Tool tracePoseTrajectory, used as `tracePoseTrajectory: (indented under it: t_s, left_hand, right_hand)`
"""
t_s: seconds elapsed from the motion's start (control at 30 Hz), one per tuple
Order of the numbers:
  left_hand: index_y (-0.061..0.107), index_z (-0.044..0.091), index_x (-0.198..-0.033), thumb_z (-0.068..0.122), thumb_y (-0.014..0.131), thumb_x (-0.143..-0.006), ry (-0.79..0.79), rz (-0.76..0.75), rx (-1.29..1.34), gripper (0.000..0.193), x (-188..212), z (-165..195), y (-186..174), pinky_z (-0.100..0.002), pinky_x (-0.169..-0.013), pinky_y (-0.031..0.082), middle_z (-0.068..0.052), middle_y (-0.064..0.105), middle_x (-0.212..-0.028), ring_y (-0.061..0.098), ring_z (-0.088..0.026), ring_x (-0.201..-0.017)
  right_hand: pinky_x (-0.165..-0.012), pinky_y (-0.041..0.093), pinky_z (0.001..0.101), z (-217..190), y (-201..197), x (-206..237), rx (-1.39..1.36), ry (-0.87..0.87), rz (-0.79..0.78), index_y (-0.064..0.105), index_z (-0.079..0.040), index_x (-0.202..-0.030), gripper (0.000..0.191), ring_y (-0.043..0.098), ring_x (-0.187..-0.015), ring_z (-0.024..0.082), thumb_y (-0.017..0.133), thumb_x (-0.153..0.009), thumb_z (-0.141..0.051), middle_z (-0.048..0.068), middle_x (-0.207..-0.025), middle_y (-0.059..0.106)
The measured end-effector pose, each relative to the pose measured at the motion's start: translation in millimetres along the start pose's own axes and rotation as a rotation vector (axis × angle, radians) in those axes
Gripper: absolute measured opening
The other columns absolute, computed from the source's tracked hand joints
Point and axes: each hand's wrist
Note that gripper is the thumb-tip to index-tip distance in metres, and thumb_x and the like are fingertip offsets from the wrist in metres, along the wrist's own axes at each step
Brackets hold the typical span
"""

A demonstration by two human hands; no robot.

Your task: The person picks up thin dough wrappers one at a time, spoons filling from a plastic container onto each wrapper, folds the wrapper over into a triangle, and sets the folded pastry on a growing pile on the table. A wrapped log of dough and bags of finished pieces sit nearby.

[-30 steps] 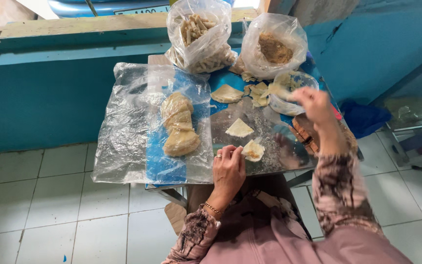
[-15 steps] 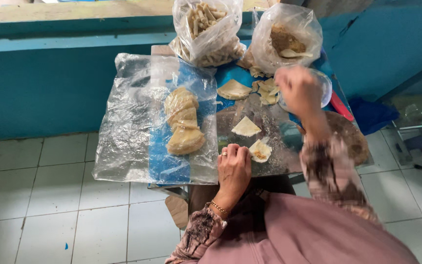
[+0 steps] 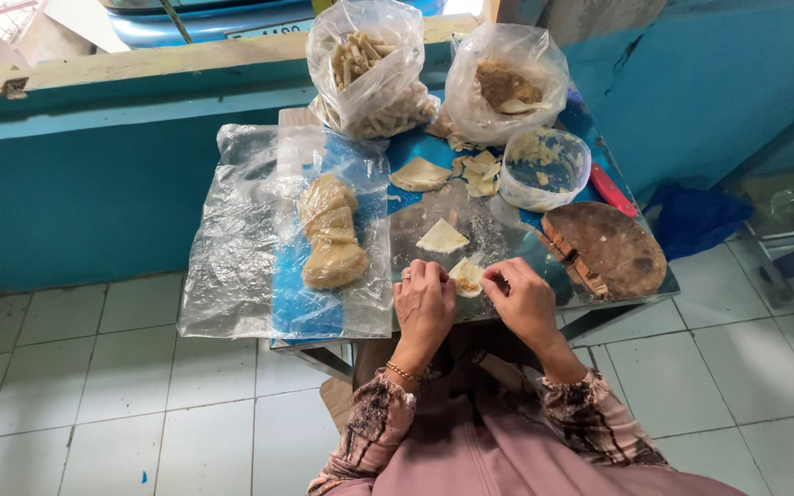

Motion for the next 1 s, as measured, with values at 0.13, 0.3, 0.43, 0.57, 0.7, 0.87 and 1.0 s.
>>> tracePoseTrajectory:
  t_s: [0.13, 0.3, 0.43, 0.57, 0.7, 0.87, 1.0]
  left_hand:
    - [0.061, 0.01, -0.09, 0.025, 0.075, -0.083, -0.012, 0.001, -0.073, 0.021, 3.0, 2.4, 3.2, -0.047, -0.077, 0.044, -0.009, 0.06, -0.095, 0.06, -0.031, -0.095]
    - [0.061, 0.01, -0.091, 0.022, 0.073, -0.086, 0.001, -0.039, -0.044, 0.018, -0.9, 2.3, 9.1, -0.045, -0.078, 0.045, -0.009, 0.06, -0.096, 0.061, -0.031, -0.096]
    - [0.061, 0.009, -0.095, 0.021, 0.072, -0.09, 0.01, -0.09, -0.03, 0.017, -3.9, 1.4, 9.3, -0.046, -0.077, 0.045, -0.009, 0.063, -0.095, 0.063, -0.031, -0.093]
    - [0.061, 0.008, -0.102, 0.021, 0.072, -0.086, 0.012, -0.029, 0.032, 0.024, 0.7, -0.5, 4.2, -0.046, -0.076, 0.045, -0.009, 0.065, -0.094, 0.065, -0.031, -0.091]
    - [0.063, 0.011, -0.093, 0.022, 0.073, -0.087, -0.015, -0.086, -0.038, 0.017, -1.3, -3.7, 2.3, -0.046, -0.076, 0.046, -0.008, 0.065, -0.092, 0.065, -0.031, -0.089]
    - [0.062, 0.01, -0.09, 0.018, 0.071, -0.086, 0.011, -0.046, -0.019, 0.013, -4.4, -4.9, 5.4, -0.046, -0.073, 0.048, -0.01, 0.064, -0.091, 0.065, -0.032, -0.089]
    - [0.06, 0.009, -0.094, 0.017, 0.068, -0.09, 0.005, -0.049, 0.022, 0.013, -4.5, -2.8, 6.4, -0.046, -0.073, 0.049, -0.01, 0.065, -0.091, 0.066, -0.032, -0.088]
  right_hand:
    - [-0.063, 0.053, 0.0375, 2.8, 3.1, 5.7, 0.116, -0.126, 0.133, 0.073, -0.014, -0.098, 0.02, 0.068, -0.073, 0.024, 0.079, -0.084, -0.027, 0.002, -0.095, 0.065]
    - [-0.063, 0.053, 0.0376, 3.3, 8.6, 3.8, 0.085, -0.11, 0.128, 0.071, -0.016, -0.091, 0.013, 0.068, -0.071, 0.023, 0.079, -0.086, -0.025, 0.002, -0.095, 0.066]
    - [-0.061, 0.053, 0.0358, 4.7, 10.0, -1.3, 0.017, -0.035, 0.067, 0.07, -0.014, -0.092, 0.014, 0.068, -0.065, 0.02, 0.078, -0.088, -0.025, 0.0, -0.09, 0.069]
    - [-0.06, 0.053, 0.0328, 5.2, 11.5, -0.7, -0.077, -0.004, 0.047, 0.068, -0.013, -0.097, 0.016, 0.067, -0.062, 0.016, 0.079, -0.089, -0.023, -0.002, -0.086, 0.072]
    - [-0.059, 0.053, 0.0322, 5.9, 13.3, 0.7, -0.115, 0.038, 0.045, 0.068, -0.014, -0.102, 0.023, 0.066, -0.061, 0.014, 0.08, -0.084, -0.021, -0.002, -0.084, 0.073]
    - [-0.059, 0.053, 0.032, 5.3, 16.4, 1.1, -0.121, 0.057, 0.059, 0.069, -0.015, -0.102, 0.022, 0.067, -0.062, 0.014, 0.08, -0.085, -0.02, -0.002, -0.082, 0.074]
    - [-0.06, 0.053, 0.0319, 3.4, 17.4, 2.2, -0.126, 0.032, 0.09, 0.07, -0.015, -0.1, 0.018, 0.069, -0.063, 0.014, 0.08, -0.086, -0.02, -0.002, -0.084, 0.075]
Point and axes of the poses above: each hand's wrist, its own x-axis away from the middle knuckle, its own y-axis out of the palm, z = x × y
